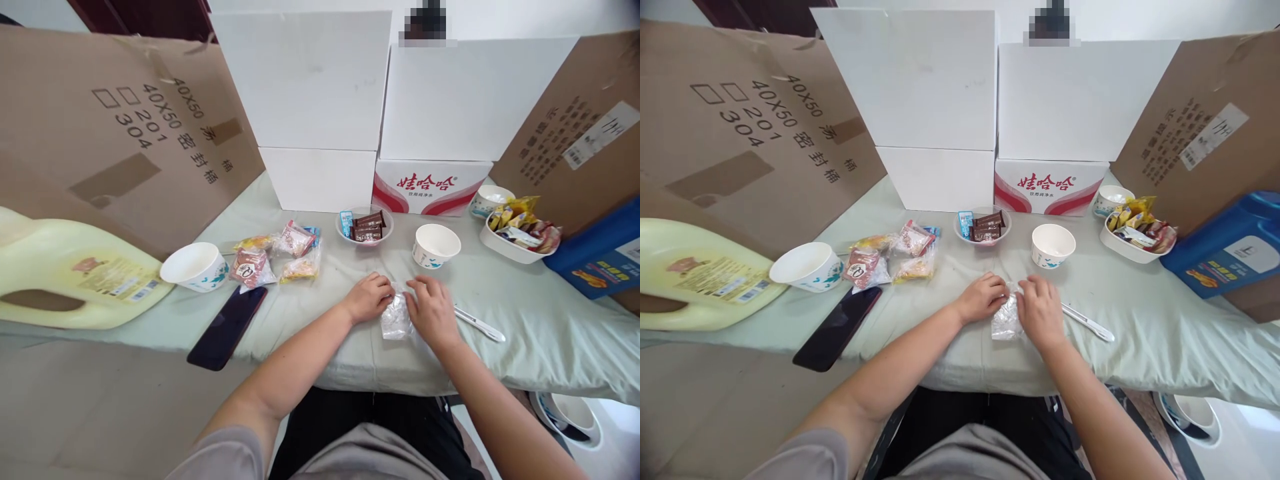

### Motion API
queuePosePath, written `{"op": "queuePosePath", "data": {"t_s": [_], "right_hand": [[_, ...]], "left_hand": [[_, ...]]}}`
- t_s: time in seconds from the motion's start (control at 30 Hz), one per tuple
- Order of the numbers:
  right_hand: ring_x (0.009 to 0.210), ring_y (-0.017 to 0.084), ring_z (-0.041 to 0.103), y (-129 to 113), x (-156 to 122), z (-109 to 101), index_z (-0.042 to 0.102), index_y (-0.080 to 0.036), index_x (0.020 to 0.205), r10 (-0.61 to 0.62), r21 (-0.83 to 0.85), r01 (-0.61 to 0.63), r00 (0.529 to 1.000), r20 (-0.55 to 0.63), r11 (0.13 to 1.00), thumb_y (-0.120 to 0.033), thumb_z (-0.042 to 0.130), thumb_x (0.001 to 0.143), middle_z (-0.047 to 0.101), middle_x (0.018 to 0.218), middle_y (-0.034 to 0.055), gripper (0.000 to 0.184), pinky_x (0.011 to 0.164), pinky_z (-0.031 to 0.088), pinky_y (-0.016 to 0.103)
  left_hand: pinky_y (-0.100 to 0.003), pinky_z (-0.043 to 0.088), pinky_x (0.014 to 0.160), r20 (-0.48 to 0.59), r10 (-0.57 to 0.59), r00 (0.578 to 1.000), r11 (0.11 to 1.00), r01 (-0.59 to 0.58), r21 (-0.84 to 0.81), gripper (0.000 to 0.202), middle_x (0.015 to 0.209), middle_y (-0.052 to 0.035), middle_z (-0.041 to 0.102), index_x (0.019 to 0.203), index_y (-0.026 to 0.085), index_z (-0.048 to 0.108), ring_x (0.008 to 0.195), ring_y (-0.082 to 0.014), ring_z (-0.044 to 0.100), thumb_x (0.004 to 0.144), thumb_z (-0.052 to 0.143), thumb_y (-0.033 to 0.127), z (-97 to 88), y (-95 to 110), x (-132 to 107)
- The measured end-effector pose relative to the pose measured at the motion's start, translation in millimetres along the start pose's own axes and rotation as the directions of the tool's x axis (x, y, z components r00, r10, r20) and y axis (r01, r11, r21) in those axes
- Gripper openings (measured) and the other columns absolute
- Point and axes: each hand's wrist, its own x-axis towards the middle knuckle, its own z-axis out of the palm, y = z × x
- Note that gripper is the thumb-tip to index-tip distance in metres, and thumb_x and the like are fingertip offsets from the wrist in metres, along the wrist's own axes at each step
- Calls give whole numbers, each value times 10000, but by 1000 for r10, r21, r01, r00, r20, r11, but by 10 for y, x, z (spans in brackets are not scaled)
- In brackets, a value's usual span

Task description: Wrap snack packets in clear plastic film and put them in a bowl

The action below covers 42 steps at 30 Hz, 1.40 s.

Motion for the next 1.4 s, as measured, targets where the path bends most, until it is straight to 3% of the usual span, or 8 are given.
{"op": "queuePosePath", "data": {"t_s": [0.13,0.23,0.37,0.53,0.7,1.13,1.27,1.4], "right_hand": [[1290,290,422,-260,-536,-59,473,-98,1324,-413,61,408,897,156,911,-397,525,894,500,1368,182,526,1028,390,445],[1378,320,311,-403,-1062,-134,378,-59,1402,-390,-40,407,895,215,912,-402,577,855,396,1464,205,676,1065,355,478],[1251,241,486,-338,-1321,-381,480,-148,1331,-401,71,395,894,200,916,-208,500,894,569,1321,122,441,991,439,388],[1053,218,583,-158,-922,-434,557,-206,1200,-277,159,261,956,92,952,-159,469,921,637,1141,98,295,894,476,408],[1100,228,559,-80,-607,-237,603,-199,1121,-406,181,384,908,106,905,-169,480,924,655,1105,84,234,934,457,414],[776,148,623,148,312,-33,602,-202,1034,-191,100,167,923,335,981,-226,381,971,666,875,35,231,668,416,246],[717,143,605,164,375,182,609,-184,924,-140,25,139,933,332,990,-206,430,949,656,820,33,182,620,367,241],[728,160,585,117,295,283,595,-176,874,-105,0,110,950,294,994,-211,413,957,631,809,46,204,628,351,261]], "left_hand": [[-311,438,886,-10,-6,1000,1000,6,-13,155,1001,-66,631,986,173,689,938,-193,520,891,571,203,-2,-5,-10],[-328,435,908,0,-6,1000,1000,6,-12,184,1015,-68,626,1035,185,690,944,-192,523,895,575,219,9,-9,-11],[-341,444,909,1,-13,1000,999,13,-33,181,1005,-63,623,1026,200,694,944,-194,535,888,578,220,0,-9,-10],[-333,458,888,-47,10,999,995,-15,-95,154,970,-69,637,976,173,688,923,-196,543,879,577,219,-43,-4,-5],[-320,462,880,-36,19,999,986,-25,-166,154,912,-56,668,907,169,661,926,-187,567,890,508,152,-62,2,-14],[-413,457,958,-12,-100,995,947,91,-309,693,1138,-67,615,1360,210,377,1065,-218,562,700,499,34,-40,-43,-28],[-384,465,988,-51,-122,991,925,95,-368,742,1303,-101,484,1381,206,334,1140,-199,525,678,445,-3,-55,-55,-39],[-363,485,939,-150,-166,975,922,100,-375,508,1156,-87,538,1194,194,514,1065,-191,538,736,407,0,-110,-5,-29]]}}
